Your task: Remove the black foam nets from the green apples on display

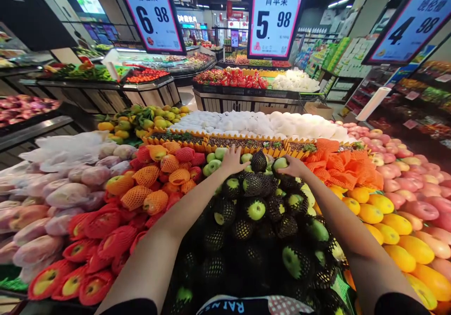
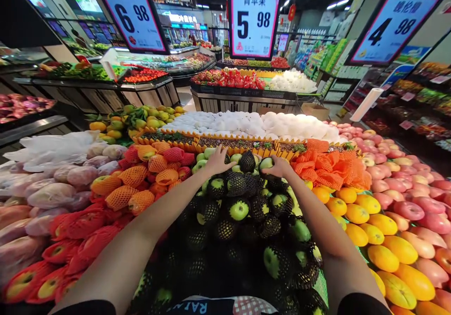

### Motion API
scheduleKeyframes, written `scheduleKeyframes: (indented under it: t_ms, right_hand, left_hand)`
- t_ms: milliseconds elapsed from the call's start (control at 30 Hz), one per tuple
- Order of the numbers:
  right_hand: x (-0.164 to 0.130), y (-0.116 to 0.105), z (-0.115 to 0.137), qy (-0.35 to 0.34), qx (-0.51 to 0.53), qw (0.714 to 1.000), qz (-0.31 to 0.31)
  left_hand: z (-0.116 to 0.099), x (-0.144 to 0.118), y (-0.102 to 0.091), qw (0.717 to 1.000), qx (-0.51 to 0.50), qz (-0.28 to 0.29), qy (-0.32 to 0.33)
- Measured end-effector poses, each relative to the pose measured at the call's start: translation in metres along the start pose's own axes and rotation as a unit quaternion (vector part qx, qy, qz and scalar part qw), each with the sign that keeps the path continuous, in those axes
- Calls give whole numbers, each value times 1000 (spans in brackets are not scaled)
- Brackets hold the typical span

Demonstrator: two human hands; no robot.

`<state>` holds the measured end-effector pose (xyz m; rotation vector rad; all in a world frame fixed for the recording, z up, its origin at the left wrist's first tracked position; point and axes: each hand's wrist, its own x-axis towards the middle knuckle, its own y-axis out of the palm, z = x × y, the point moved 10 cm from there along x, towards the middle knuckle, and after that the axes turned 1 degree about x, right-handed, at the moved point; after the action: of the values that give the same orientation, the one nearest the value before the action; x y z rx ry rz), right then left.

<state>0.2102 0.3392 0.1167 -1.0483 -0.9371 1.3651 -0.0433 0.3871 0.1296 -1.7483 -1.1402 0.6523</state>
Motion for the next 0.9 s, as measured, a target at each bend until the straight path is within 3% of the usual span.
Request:
scheduleKeyframes:
  t_ms: [67, 133, 200, 267, 333, 400, 500, 567, 633, 700, 833, 900]
  right_hand:
    - [24, 1, -12, 34, 2, 999, -11]
    - [43, 6, -20, 65, 1, 998, -19]
    - [55, 16, -23, 82, -1, 997, -10]
    - [58, 25, -23, 84, -1, 996, 7]
    - [54, 29, -20, 75, -2, 997, 9]
    - [43, 24, -12, 52, -5, 999, -9]
    - [16, 16, 23, -60, 6, 998, -18]
    - [-10, 19, 56, -167, 22, 985, 24]
    - [-40, 26, 87, -262, 24, 962, 77]
    - [-67, 32, 107, -310, 3, 946, 97]
    - [-108, 45, 141, -362, -2, 925, 115]
    - [-125, 57, 159, -398, 8, 908, 131]
  left_hand:
    - [-40, -15, 12, 989, -49, 51, 129]
    - [-70, -37, 34, 963, -71, 150, 213]
    - [-81, -50, 48, 951, -47, 198, 233]
    - [-83, -48, 47, 954, -30, 190, 229]
    - [-76, -34, 33, 964, -55, 153, 210]
    - [-58, -9, 9, 981, -84, 66, 161]
    - [-26, 24, -19, 992, -36, -64, 101]
    - [-18, 41, -9, 993, 36, -41, 103]
    - [-18, 51, 16, 988, 89, 41, 122]
    - [-24, 52, 30, 982, 106, 88, 131]
    - [-52, 28, 16, 978, 77, 62, 182]
    - [-60, 1, 14, 969, 46, 111, 216]
